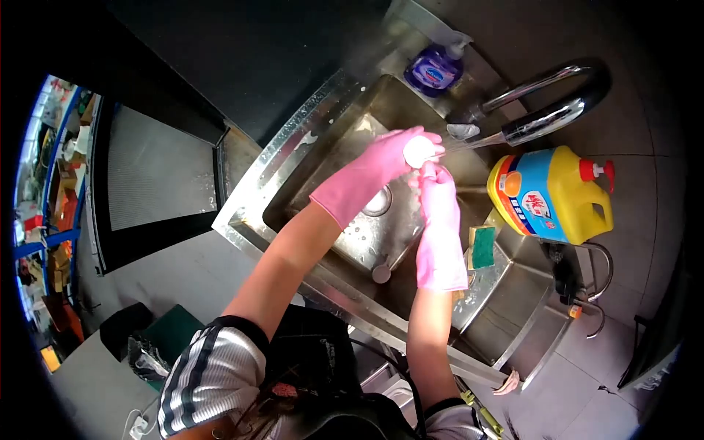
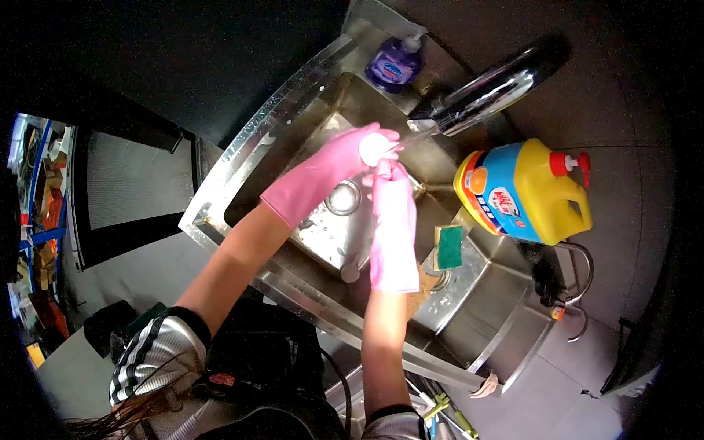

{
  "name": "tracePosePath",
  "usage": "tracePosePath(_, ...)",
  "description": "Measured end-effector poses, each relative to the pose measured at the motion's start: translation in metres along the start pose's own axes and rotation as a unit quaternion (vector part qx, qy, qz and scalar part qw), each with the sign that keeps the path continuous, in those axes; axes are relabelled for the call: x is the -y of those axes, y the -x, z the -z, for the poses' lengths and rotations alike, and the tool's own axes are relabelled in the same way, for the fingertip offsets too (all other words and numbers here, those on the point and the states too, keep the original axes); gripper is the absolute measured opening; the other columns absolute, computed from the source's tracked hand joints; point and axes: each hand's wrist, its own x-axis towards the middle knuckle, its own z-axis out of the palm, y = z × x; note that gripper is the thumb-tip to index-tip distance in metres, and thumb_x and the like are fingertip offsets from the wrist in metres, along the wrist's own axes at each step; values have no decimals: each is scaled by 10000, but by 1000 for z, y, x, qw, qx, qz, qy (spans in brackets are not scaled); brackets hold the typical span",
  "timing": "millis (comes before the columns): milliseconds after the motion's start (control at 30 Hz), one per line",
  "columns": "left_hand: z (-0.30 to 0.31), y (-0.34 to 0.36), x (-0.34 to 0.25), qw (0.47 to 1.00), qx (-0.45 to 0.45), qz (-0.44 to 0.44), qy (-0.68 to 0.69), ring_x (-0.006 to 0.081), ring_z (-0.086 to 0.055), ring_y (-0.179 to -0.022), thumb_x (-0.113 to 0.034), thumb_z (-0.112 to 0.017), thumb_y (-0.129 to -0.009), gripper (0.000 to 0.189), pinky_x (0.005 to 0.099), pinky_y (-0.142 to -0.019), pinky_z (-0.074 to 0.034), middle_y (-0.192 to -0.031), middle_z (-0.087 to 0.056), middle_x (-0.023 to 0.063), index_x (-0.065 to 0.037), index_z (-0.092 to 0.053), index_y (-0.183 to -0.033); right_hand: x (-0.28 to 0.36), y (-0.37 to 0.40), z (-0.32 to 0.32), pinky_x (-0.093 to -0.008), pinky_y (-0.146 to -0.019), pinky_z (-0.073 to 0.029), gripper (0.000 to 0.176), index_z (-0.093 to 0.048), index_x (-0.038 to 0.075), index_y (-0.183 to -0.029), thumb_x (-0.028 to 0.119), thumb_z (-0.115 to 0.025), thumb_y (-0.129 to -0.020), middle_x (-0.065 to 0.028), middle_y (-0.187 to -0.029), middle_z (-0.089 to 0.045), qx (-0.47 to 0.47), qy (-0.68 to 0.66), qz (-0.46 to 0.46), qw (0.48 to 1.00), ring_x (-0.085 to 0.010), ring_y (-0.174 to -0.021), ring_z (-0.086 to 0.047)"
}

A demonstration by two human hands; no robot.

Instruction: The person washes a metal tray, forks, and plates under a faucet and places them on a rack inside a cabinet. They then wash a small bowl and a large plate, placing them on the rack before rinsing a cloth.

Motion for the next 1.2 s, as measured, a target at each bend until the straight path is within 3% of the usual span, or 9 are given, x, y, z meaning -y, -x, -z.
tracePosePath(100,12,-28,36,963,160,-188,-110,307,-681,-1009,-349,-385,-1072,452,374,-827,-562,-1116,-705,172,17,-613,-1207,-3,2,19,-274,-523,-435,442,-685,78,-1124,437,-449,-1018,17,-830,-701,8,45,-47,998,-80,-550,-512)
tracePosePath(133,19,-23,42,975,106,136,140,332,-675,-1016,-356,-382,-1071,462,394,-848,-561,-1123,-696,182,28,-617,-1175,-5,2,22,-280,-516,-436,445,-687,73,-1105,442,-455,-1016,23,-816,-691,16,33,-50,998,-81,-544,-507)
tracePosePath(333,39,-24,33,977,109,148,108,229,-678,-886,-198,-437,-1049,325,341,-748,-559,-1050,-689,150,36,-586,-1219,-32,-13,10,-302,-542,-496,447,-659,66,-1064,473,-486,-1001,-33,-896,-693,64,-25,-45,997,-107,-678,-566)
tracePosePath(400,17,9,5,933,117,-134,-312,191,-674,-871,-84,-511,-999,280,285,-735,-557,-1071,-699,149,38,-588,-1239,-34,-6,-7,-273,-563,-502,469,-619,62,-939,488,-446,-1031,-36,-887,-660,74,-167,55,982,-109,-702,-576)
tracePosePath(500,-22,18,-8,998,47,-9,-41,149,-675,-808,-15,-579,-936,239,257,-664,-560,-1051,-720,152,40,-637,-1162,-49,-16,-27,-233,-505,-437,420,-575,95,-882,453,-434,-1049,7,-768,-586,-42,-254,110,960,-82,-594,-506)
tracePosePath(700,-39,-7,11,873,123,-90,-463,147,-643,-658,-74,-635,-894,204,256,-518,-497,-833,-713,48,-10,-674,-1084,-53,-12,-8,-231,-424,-320,310,-504,168,-843,383,-438,-1056,62,-651,-444,6,-338,-48,940,-69,-472,-364)
tracePosePath(833,-49,15,1,986,66,-11,-153,140,-634,-695,-174,-676,-917,186,268,-517,-476,-846,-707,73,-25,-698,-1025,-104,-64,-1,-252,-325,-259,376,-525,184,-768,437,-458,-1038,61,-578,-419,544,-578,-18,609,-84,-385,-325)
tracePosePath(1000,-1,-56,36,970,111,-117,-181,146,-525,-482,-229,-599,-977,230,286,-398,-374,-661,-596,66,-49,-668,-853,-114,-73,-23,-264,-373,-309,250,-558,172,-945,398,-503,-1036,66,-626,-435,322,-565,-37,759,-90,-431,-370)
tracePosePath(1200,-54,22,4,942,-182,-133,-249,239,-580,-596,-323,-411,-1010,377,415,-557,-468,-670,-562,101,-55,-569,-798,-81,-66,-52,-269,-430,-356,277,-566,182,-948,444,-519,-1022,54,-642,-483,27,-418,-24,908,-80,-513,-458)
